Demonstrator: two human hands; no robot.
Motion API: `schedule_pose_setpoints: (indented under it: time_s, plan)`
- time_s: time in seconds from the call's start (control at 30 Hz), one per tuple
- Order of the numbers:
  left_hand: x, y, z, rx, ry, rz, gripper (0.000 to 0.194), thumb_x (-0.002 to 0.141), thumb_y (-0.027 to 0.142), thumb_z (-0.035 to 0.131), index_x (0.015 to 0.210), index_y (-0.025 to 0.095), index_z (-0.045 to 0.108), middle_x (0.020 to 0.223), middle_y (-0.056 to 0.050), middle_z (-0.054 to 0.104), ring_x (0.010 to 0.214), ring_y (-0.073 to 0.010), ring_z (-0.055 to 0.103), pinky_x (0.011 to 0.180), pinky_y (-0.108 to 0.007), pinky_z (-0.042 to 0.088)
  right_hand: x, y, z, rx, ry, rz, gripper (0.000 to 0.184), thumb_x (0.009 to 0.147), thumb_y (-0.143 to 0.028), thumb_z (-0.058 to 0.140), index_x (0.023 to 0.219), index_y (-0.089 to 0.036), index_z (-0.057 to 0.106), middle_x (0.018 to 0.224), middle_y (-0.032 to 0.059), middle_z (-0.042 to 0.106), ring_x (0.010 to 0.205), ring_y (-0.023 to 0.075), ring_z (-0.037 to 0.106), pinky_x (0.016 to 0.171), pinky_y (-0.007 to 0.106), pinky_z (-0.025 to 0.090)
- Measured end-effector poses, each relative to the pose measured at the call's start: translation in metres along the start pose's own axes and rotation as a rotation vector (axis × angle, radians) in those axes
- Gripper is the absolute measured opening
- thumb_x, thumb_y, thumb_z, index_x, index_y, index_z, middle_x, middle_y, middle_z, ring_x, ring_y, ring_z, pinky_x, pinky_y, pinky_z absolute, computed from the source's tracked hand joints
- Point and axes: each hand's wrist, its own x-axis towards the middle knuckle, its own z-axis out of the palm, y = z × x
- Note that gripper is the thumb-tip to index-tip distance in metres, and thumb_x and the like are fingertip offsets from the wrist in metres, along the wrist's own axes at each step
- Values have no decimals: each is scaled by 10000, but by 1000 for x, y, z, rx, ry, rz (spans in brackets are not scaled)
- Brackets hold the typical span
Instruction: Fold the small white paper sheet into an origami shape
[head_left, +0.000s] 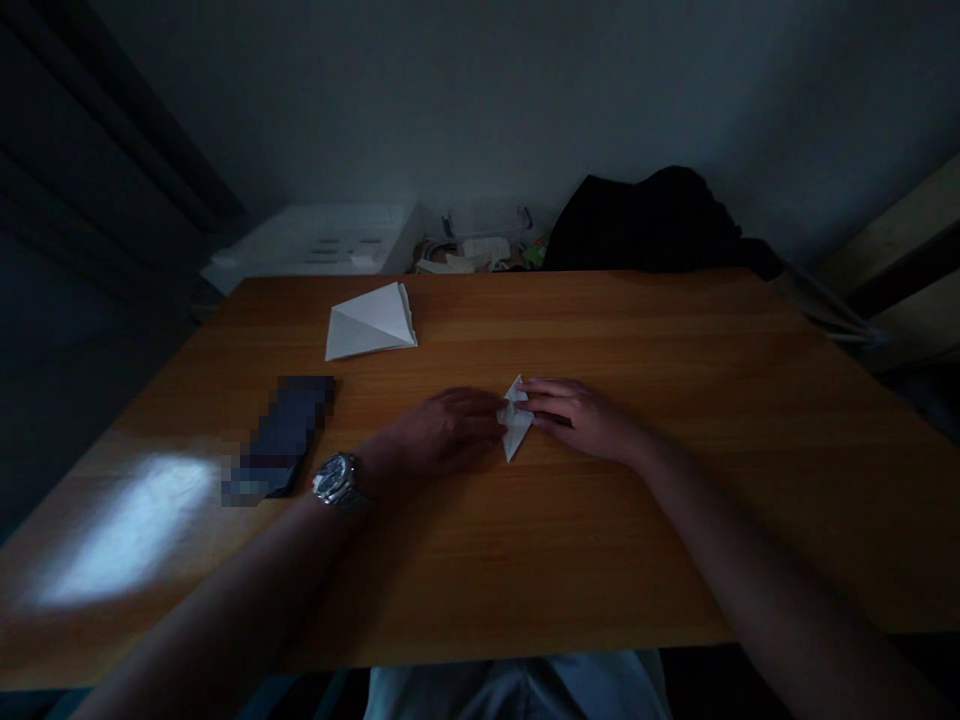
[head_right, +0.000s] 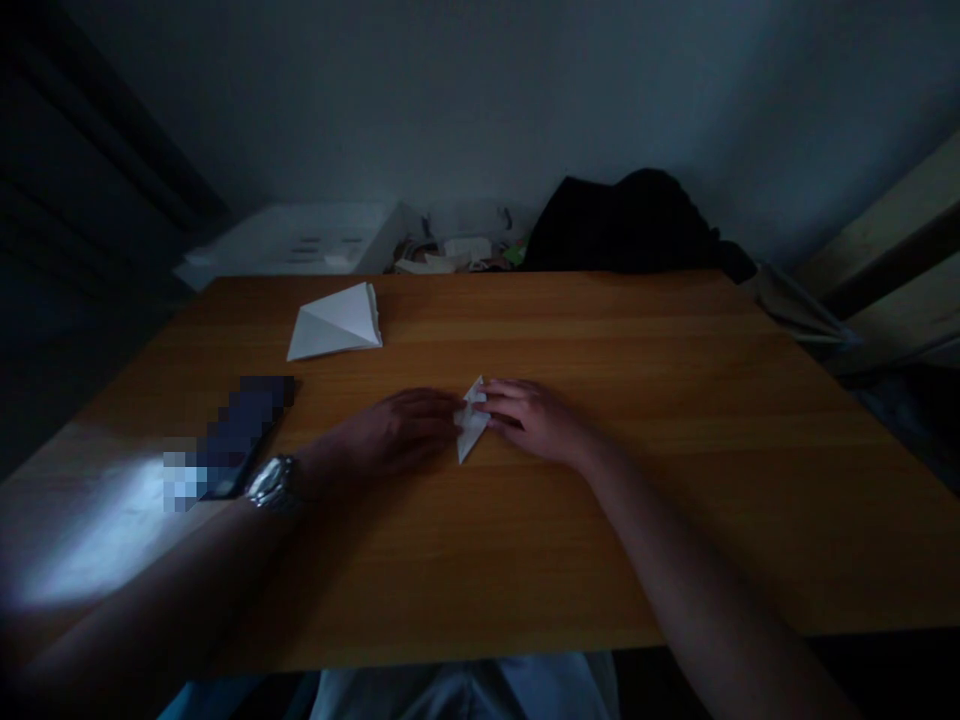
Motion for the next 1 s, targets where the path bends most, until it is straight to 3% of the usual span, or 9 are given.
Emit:
schedule_pose_setpoints:
  time_s: [0.23,0.43,0.57,0.77,1.0]
  plan:
    - [-2,-1,5,134,14,-76,238,1025,314,545,1180,235,707,1402,-101,608,1306,-258,568,1106,-454,473,-1,-3,-4,-28,25,24,277,980,-253,631,1232,-288,738,1221,93,656,1159,226,643,1011,412,556]
    - [-7,2,2,226,26,-167,306,1031,388,544,1257,246,693,1407,-99,611,1237,-258,609,1058,-432,497,0,-5,-2,-31,22,-4,273,966,-217,650,1222,-247,739,1477,105,586,1404,274,513,1158,502,450]
    - [-8,5,-1,253,45,-225,286,1032,407,547,1196,268,736,1361,-90,643,1202,-256,634,1028,-443,512,1,-8,0,42,-4,37,309,952,-177,657,1243,-261,719,1380,77,675,1300,231,621,1111,445,513]
    - [-9,3,-1,343,25,-274,300,1020,379,565,1269,296,711,1373,-96,639,1199,-278,634,1014,-471,509,4,-17,2,-38,18,165,389,922,-182,699,1300,-267,669,1316,72,711,1169,249,697,1018,434,575]
    - [-8,7,-3,368,31,-330,300,1014,383,567,1251,290,726,1370,-100,643,1192,-285,638,1010,-468,509,5,-21,3,-121,-2,86,310,967,-198,632,1258,-268,713,1337,81,683,1184,253,673,1022,426,562]
